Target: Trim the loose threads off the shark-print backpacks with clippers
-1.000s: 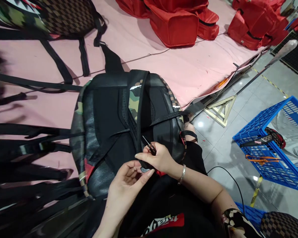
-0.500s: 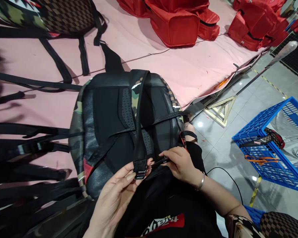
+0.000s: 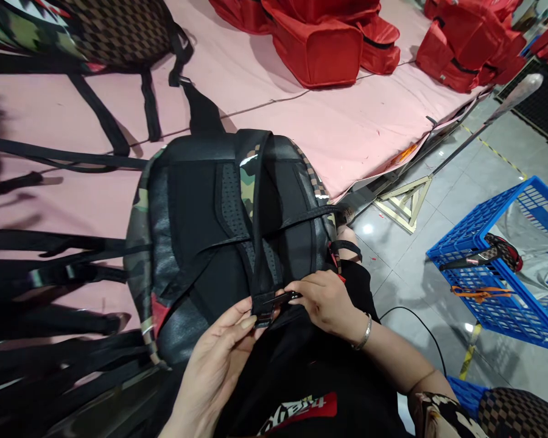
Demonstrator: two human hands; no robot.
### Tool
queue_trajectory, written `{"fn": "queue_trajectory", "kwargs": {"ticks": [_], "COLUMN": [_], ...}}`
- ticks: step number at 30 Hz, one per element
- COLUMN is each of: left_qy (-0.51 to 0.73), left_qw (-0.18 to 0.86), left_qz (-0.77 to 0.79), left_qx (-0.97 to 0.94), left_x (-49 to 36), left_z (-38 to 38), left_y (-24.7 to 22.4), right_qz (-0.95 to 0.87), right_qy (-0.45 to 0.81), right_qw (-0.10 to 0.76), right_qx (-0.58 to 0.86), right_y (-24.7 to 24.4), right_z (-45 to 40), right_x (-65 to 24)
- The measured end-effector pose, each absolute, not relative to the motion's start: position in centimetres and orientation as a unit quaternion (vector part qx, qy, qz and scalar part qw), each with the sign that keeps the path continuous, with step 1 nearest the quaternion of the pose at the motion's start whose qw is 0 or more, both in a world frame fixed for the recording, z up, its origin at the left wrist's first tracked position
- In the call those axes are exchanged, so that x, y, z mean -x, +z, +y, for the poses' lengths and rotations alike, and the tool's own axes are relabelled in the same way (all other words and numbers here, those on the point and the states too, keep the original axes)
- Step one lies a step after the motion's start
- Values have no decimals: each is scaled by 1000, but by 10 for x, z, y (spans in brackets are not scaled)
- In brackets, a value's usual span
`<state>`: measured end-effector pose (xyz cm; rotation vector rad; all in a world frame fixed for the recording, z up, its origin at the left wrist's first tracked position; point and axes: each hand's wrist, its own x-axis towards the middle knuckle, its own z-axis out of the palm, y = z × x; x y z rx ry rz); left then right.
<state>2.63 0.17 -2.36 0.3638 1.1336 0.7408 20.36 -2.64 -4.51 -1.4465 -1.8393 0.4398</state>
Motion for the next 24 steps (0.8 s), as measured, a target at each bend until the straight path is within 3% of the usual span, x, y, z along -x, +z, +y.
{"fn": "queue_trajectory", "kwargs": {"ticks": [7, 17, 24], "left_qy": [338, 333, 312], "left_qw": [767, 766, 763], "left_qz": [521, 513, 524], "left_qx": [-164, -200, -216], "left_x": [-30, -29, -27], "left_z": [2, -1, -3], "left_y": [-21, -31, -32], "right_qz": [-714, -729, -714], "right_qy": [165, 149, 151], "right_qw": [378, 323, 360], "right_qx": [566, 585, 582], "right_y": [-47, -41, -44], "right_z": [-29, -28, -28], "right_x": [-201, -199, -197]}}
